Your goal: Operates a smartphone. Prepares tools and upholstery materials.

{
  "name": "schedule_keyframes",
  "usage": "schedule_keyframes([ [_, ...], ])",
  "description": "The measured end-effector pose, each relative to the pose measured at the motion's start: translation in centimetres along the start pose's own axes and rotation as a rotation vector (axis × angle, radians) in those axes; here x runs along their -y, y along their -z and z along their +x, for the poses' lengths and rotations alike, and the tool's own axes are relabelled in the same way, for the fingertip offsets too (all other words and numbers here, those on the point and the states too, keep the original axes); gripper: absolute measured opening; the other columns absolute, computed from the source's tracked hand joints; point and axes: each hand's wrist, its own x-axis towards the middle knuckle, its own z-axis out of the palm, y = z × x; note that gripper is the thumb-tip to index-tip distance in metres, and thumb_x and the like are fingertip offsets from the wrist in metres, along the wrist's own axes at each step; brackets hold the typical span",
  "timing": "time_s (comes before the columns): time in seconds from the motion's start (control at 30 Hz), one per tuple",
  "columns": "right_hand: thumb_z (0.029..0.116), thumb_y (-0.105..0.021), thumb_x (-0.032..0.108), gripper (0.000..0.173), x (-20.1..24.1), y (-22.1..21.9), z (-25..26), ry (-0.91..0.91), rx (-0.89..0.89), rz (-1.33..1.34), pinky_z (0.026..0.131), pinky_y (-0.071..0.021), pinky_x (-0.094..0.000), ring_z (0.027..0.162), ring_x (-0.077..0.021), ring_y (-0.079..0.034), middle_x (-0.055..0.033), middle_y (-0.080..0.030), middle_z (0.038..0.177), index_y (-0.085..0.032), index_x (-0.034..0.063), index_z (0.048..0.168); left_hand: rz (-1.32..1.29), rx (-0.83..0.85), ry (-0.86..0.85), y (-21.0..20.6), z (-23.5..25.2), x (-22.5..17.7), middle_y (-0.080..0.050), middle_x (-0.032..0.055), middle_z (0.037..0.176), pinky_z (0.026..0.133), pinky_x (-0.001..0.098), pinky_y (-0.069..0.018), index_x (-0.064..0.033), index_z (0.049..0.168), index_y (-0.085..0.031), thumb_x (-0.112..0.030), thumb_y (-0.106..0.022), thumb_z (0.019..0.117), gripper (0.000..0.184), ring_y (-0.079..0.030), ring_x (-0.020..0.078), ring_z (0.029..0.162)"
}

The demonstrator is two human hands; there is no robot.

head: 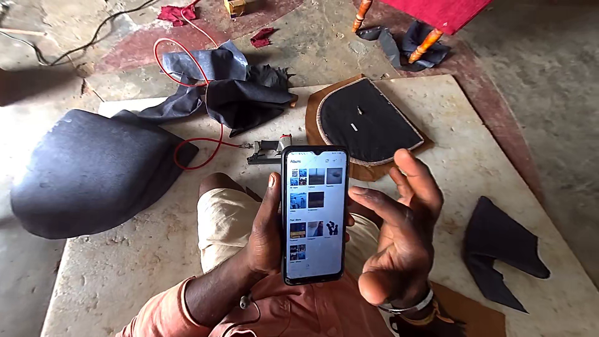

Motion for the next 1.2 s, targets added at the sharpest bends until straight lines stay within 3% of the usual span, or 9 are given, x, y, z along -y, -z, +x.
schedule_keyframes([
  [0.2,0.0827,-0.049,0.087,0.074,0.3,-0.1,0.1,-0.021,0.007,0.073,0.125,-0.0236,-0.0548,0.157,-0.0299,-0.018,0.0036,-0.025,0.168,-0.062,0.0377,0.136,0.007,0.001,-0.027,-0.9,0.1,0.0,-0.069,0.0123,0.127,0.104,0.0471,-0.0536,-0.0212,0.136,-0.064,-0.067,-0.044,0.0994,0.062,-0.067,0.0258,0.119],
  [1.2,0.0812,-0.058,0.083,0.073,0.4,0.0,-0.1,-0.015,0.031,0.2,0.121,-0.035,-0.0498,0.154,-0.0301,-0.024,0.0005,-0.027,0.167,-0.062,0.0371,0.138,0.043,0.008,-0.035,-1.3,0.5,-0.2,-0.069,0.0105,0.128,0.102,0.0469,-0.0546,-0.0218,0.138,-0.062,-0.065,-0.044,0.1007,0.059,-0.067,0.0242,0.119],
])
